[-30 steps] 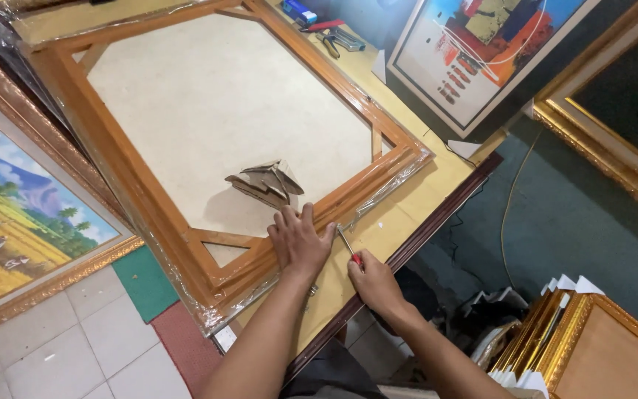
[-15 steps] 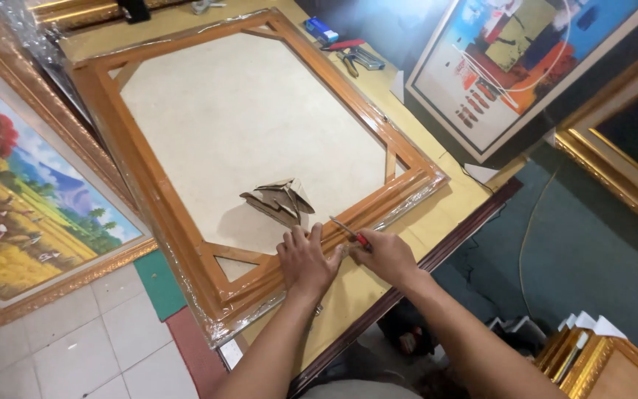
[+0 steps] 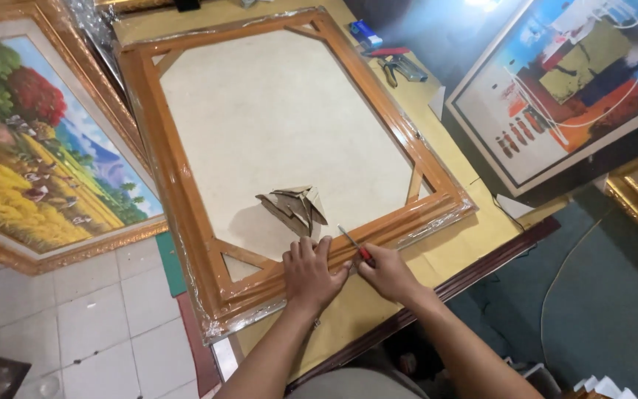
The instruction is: The person uses a screwdriver to tighten screws along the edges of a wooden picture frame lying on a workbench. The frame is wrapped in plastic, and the person works methodically along one side, securing the frame components together.
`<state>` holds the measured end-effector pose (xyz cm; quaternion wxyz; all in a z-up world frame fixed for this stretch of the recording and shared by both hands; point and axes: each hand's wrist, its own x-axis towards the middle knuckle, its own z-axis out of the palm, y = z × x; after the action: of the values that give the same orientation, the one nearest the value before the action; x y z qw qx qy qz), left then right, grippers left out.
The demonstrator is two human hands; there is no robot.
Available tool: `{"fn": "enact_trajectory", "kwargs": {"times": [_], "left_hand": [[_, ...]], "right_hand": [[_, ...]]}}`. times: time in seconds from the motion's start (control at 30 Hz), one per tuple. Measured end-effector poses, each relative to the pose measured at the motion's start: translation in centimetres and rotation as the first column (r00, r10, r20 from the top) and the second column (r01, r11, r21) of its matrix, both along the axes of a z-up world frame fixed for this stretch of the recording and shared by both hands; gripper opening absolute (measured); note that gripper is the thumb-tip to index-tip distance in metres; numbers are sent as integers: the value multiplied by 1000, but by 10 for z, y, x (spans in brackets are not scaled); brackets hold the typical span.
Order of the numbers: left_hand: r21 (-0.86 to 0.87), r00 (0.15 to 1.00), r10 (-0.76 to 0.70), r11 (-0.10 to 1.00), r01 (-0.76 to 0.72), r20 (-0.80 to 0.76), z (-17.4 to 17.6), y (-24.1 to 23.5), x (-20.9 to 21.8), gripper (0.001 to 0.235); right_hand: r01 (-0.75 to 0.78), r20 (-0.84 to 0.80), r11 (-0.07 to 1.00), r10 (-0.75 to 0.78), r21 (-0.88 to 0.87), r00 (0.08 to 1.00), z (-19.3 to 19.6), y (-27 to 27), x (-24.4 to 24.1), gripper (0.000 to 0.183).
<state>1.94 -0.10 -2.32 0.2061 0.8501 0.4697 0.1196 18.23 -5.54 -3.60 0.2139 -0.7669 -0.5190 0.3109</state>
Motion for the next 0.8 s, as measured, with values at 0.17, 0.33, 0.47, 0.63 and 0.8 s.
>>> {"fn": "enact_trajectory", "kwargs": {"times": [0.17, 0.33, 0.47, 0.63, 0.8], "left_hand": [[30, 1000, 4, 1000, -4, 6, -5, 0, 2, 54], [63, 1000, -1, 998, 1, 3, -15, 0, 4, 56], [43, 1000, 5, 999, -3, -30, -13, 1, 4, 54], [24, 1000, 19, 1000, -19, -21, -6, 1, 2, 57], [-57, 999, -13, 998, 10, -46, 3, 1, 1, 54]], "right_hand": [[-54, -53, 998, 56, 34, 997, 22, -3, -1, 13], [-131, -13, 985, 134, 110, 991, 22, 3, 0, 13], [-103, 38, 993, 101, 55, 994, 30, 7, -7, 14], [-2, -3, 999, 2, 50, 1000, 8, 5, 4, 12], [-5, -95, 1000, 6, 13, 995, 17, -2, 5, 9]]}}
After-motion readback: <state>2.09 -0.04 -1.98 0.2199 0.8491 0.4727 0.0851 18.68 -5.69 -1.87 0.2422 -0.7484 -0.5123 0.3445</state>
